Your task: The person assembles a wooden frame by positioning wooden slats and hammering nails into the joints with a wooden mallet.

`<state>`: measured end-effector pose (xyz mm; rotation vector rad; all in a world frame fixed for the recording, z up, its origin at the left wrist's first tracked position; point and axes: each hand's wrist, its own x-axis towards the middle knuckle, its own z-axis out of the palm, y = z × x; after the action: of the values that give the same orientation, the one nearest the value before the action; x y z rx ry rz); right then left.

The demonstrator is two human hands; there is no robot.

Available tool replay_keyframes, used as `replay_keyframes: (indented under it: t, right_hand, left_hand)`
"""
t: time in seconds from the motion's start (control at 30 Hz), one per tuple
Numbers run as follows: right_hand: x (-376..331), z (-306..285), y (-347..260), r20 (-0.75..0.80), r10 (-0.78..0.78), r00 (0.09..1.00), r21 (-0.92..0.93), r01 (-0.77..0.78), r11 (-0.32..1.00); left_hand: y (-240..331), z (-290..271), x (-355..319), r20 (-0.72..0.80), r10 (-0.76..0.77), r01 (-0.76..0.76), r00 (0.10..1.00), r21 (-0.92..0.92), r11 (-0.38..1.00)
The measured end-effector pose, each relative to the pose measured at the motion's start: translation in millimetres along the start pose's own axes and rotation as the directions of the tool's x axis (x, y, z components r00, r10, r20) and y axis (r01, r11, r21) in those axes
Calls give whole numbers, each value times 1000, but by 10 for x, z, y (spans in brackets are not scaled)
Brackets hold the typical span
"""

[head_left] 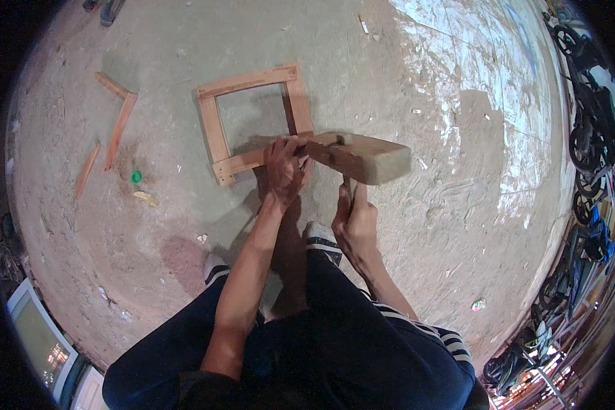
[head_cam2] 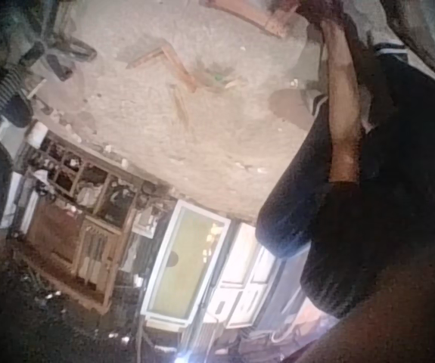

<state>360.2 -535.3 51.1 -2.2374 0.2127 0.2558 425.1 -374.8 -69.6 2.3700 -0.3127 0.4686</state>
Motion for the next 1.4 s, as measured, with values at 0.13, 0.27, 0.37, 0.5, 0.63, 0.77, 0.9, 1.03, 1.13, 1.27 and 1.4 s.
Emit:
replay_keyframes:
  t: [0.13, 0.27, 0.37, 0.5, 0.63, 0.77, 0.9, 1.03, 1.13, 1.27, 1.4]
  right_hand:
    - [-38, -31, -61, -249, -314, 916, -47, 312, 949]
    - [-85, -93, -107, -157, -82, 984, 53, 92, 994]
    - [-118, -121, -128, -132, -85, 988, 56, 93, 994]
    - [-205, -93, -69, -179, -199, 964, 63, 213, 975]
    - [-155, 50, 111, -249, -454, 856, -107, 441, 891]
    - [-50, 122, 229, 7, -205, 979, -37, 206, 978]
    - [-47, 94, 157, -205, -431, 879, -103, 419, 902]
    - [-20, 89, 74, -200, -551, 810, -276, 493, 825]
    - [-78, 48, 85, -79, -112, 991, -18, 111, 994]
    - [-90, 66, 122, -249, -350, 903, -126, 328, 936]
    - [15, 100, 92, -117, -209, 971, -48, 204, 978]
  left_hand:
    - [3, 52, 21, -52, 38, -33, 998, 80, 996]
    - [35, 70, 28, -94, 4, -2, 996, 16, 1000]
    - [47, 49, 39, -65, -15, 17, 998, 34, 999]
    - [56, 29, 40, -25, -25, 27, 999, 70, 997]
    - [60, 32, 33, -32, -36, 38, 999, 69, 997]
    - [68, 16, 34, -30, -164, 160, 986, -108, 981]
    - [70, 0, 38, -27, -57, 57, 998, 13, 998]
    - [27, 2, 27, -17, 8, -7, 1000, 55, 998]
    - [11, 39, 12, -28, -1, 2, 1000, 28, 1000]
    - [19, 75, 9, -23, -33, 34, 999, 50, 998]
    - [13, 41, 11, -1, -71, 71, 997, 7, 997]
